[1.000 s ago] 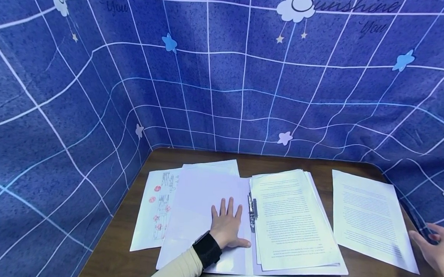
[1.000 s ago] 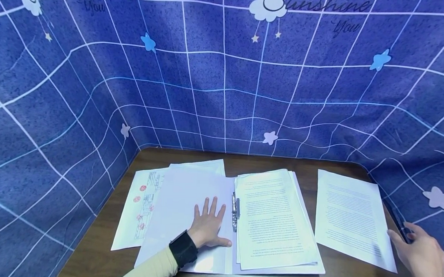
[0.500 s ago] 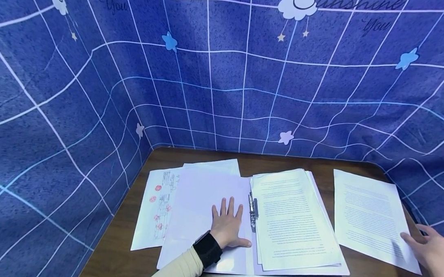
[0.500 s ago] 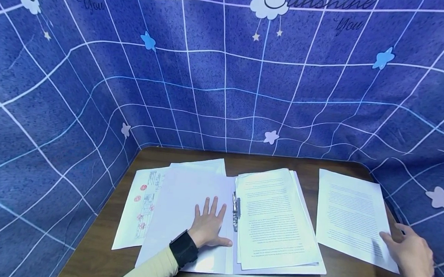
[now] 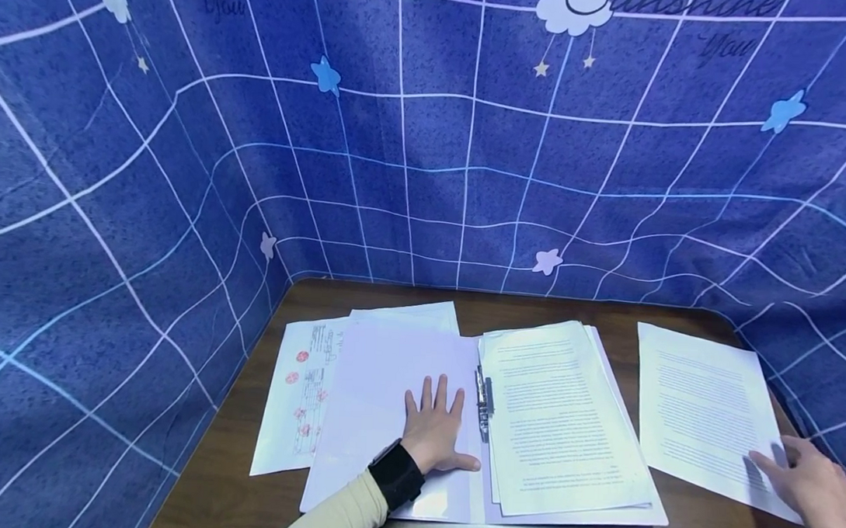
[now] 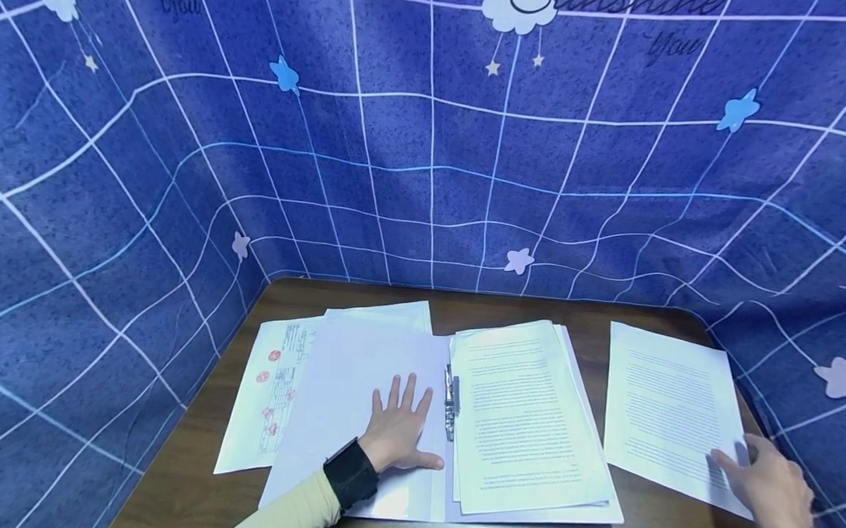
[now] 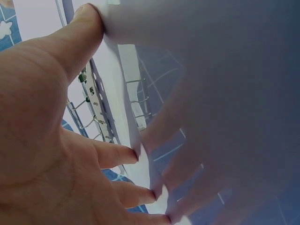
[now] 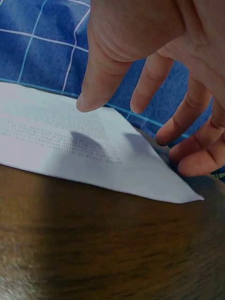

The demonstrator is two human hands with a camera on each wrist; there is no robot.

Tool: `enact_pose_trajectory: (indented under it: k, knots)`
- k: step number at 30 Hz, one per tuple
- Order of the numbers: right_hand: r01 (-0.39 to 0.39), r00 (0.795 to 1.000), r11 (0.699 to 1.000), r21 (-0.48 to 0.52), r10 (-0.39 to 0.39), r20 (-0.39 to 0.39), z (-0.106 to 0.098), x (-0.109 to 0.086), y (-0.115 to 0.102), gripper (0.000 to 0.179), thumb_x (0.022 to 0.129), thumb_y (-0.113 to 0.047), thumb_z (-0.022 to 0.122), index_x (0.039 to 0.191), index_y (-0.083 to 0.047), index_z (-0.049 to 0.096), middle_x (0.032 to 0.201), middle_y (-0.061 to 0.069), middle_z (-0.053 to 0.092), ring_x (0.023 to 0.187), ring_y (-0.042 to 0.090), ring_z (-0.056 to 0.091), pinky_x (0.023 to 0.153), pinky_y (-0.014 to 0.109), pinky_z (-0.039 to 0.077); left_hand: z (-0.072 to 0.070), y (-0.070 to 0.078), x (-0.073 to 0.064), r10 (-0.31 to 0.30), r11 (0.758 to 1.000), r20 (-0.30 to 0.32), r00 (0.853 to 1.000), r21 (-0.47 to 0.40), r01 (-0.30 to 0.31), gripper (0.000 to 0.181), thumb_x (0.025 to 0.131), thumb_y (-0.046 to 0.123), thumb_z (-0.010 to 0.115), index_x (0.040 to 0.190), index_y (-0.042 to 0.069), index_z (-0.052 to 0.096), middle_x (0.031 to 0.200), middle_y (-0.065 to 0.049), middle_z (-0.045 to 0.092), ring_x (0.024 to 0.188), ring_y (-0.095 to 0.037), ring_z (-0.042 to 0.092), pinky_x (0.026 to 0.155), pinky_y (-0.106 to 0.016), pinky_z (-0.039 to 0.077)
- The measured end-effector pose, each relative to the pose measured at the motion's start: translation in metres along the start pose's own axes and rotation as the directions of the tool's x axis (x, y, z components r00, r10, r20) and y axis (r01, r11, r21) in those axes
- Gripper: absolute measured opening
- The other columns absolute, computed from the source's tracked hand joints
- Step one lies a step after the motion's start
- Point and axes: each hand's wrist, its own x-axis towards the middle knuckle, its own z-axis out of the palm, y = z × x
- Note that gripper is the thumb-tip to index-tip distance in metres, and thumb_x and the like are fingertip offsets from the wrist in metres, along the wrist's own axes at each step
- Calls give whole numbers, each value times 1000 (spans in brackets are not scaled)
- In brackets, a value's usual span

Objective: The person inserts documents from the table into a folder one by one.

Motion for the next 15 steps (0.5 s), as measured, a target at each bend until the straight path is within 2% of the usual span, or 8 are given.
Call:
enact_pose_trajectory:
  k: [4,11,15]
  knots:
    - [-2,1000,1000,-16,2,16,3,0,1,76,94,-29,69,145,12,29,143,46,29,128,63,32,107,69,30,0,0,0,2,1000,2,1000,5,-2,121,68,82,74,160,13,37,167,-24,22,152,-48,20,113,-71,27]
    - [93,996,996,19,-93,-11,4,-1,5,79,90,-30,74,143,11,33,140,48,31,122,67,33,100,72,28,1,1,2,0,1000,4,1000,5,0,121,68,82,74,160,13,37,167,-24,22,152,-48,19,113,-71,26]
    - [71,997,997,30,-71,-5,5,-3,4,78,90,-28,74,143,10,33,139,48,30,125,68,30,102,72,29,2,1,2,-2,1000,6,1000,-1,2,121,68,82,74,160,13,37,167,-24,21,152,-48,19,113,-71,25]
